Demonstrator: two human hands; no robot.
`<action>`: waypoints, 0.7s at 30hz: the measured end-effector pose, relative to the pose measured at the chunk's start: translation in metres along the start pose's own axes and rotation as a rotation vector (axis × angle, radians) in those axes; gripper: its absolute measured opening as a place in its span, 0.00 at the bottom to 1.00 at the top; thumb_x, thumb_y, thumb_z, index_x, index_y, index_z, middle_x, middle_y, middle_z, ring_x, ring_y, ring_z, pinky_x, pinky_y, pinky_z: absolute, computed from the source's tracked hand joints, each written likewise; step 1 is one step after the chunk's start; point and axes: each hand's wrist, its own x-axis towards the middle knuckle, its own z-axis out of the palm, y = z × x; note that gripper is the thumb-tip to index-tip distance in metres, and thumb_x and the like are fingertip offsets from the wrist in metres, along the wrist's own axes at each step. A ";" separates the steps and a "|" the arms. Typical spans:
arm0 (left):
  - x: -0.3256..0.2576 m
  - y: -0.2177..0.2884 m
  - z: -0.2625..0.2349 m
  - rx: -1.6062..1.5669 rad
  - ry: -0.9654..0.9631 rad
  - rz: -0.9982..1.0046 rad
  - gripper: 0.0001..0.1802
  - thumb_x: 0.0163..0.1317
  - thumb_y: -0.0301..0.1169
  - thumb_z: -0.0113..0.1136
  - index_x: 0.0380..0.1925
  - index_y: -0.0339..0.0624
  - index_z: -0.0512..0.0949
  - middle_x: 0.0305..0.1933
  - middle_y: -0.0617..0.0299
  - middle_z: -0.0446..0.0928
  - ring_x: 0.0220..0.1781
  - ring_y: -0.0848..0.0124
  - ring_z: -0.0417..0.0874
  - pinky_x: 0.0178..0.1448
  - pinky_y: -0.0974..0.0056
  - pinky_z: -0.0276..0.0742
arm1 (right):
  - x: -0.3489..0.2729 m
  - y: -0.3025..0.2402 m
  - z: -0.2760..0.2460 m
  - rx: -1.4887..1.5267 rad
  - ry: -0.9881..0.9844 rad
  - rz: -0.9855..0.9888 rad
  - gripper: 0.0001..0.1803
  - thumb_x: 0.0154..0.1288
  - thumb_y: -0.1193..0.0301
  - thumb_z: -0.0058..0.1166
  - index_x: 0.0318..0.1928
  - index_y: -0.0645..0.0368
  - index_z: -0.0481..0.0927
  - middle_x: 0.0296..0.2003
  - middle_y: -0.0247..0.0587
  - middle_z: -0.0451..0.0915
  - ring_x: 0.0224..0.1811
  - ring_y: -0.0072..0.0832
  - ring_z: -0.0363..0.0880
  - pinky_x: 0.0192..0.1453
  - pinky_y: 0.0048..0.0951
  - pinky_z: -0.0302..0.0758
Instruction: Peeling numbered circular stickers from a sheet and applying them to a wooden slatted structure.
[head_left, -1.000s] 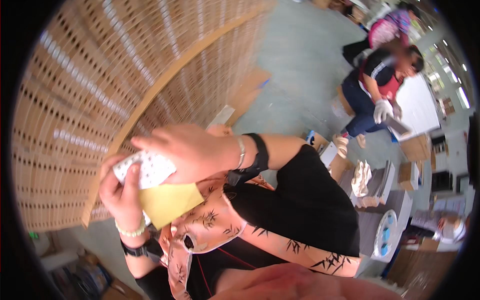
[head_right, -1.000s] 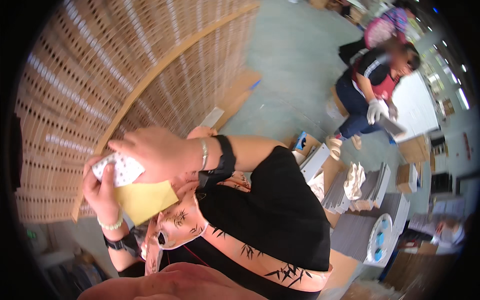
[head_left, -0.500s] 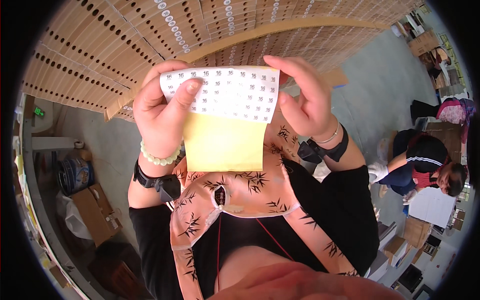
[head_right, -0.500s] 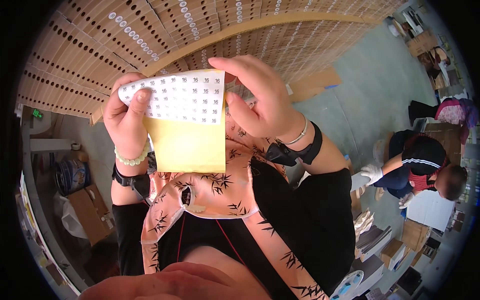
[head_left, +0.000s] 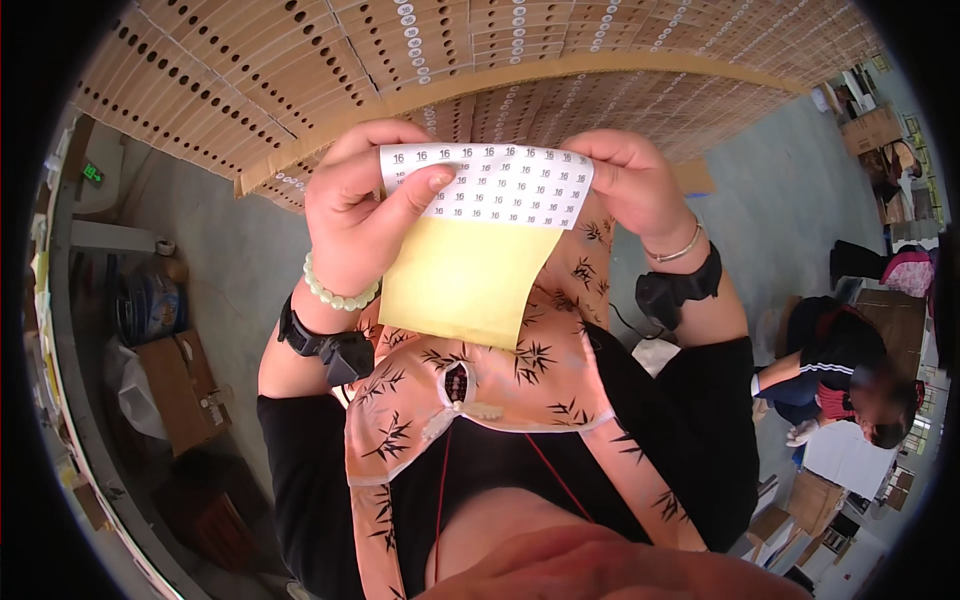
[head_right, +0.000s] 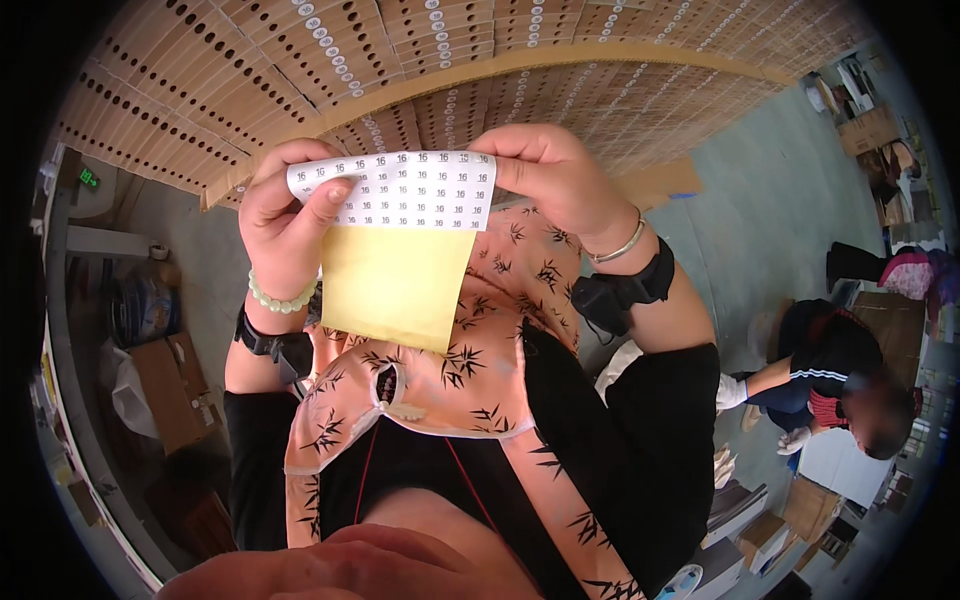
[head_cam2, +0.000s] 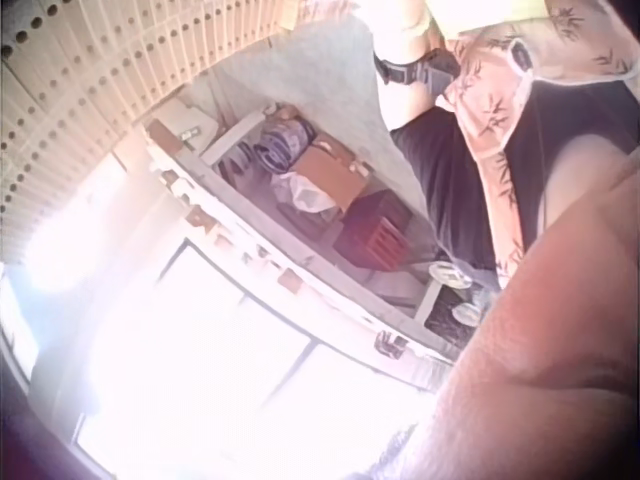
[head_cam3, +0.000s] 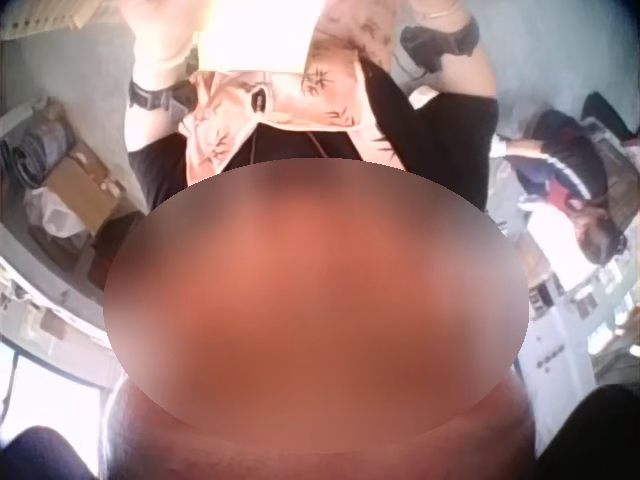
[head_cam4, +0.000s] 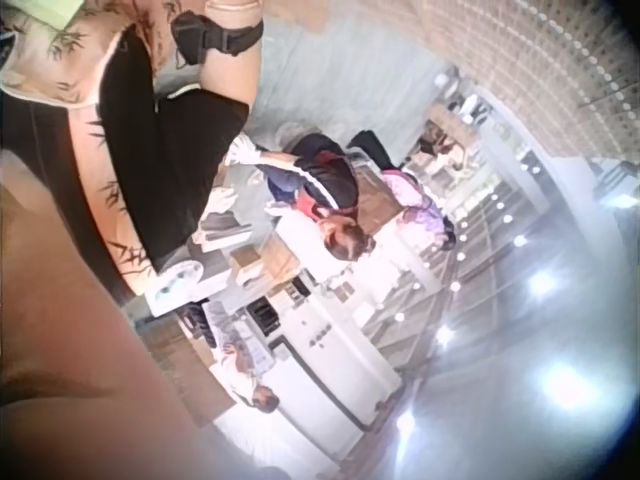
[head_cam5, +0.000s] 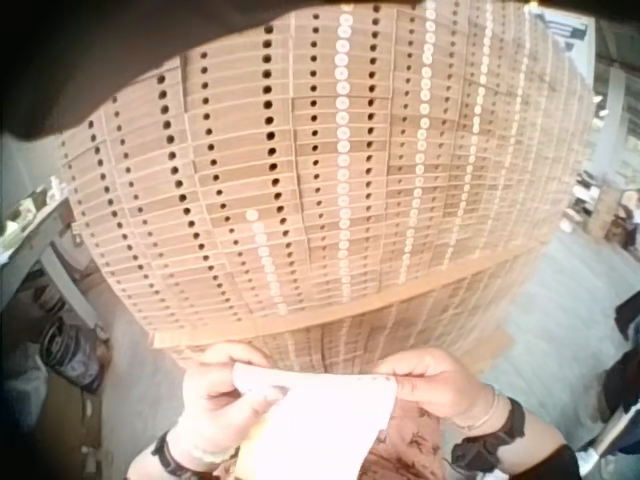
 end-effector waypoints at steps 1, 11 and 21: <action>-0.002 0.000 -0.002 0.005 0.007 -0.001 0.06 0.55 0.23 0.69 0.32 0.33 0.84 0.42 0.57 0.80 0.37 0.73 0.80 0.38 0.71 0.76 | 0.004 0.000 -0.001 0.002 -0.008 0.001 0.13 0.67 0.76 0.50 0.49 0.68 0.79 0.42 0.39 0.82 0.40 0.23 0.79 0.46 0.25 0.74; -0.009 -0.006 -0.010 0.231 -0.008 0.141 0.09 0.50 0.24 0.72 0.31 0.34 0.83 0.41 0.55 0.80 0.40 0.70 0.81 0.41 0.68 0.77 | 0.022 -0.014 0.041 -0.632 0.125 -0.215 0.09 0.60 0.75 0.62 0.40 0.64 0.82 0.33 0.37 0.82 0.34 0.21 0.81 0.37 0.22 0.75; -0.006 -0.033 -0.006 0.027 -0.091 -0.040 0.15 0.53 0.19 0.69 0.41 0.35 0.78 0.40 0.61 0.81 0.39 0.75 0.80 0.44 0.69 0.76 | 0.024 -0.008 0.023 -0.739 0.160 -0.288 0.06 0.57 0.75 0.63 0.35 0.61 0.82 0.29 0.39 0.80 0.31 0.29 0.79 0.34 0.26 0.73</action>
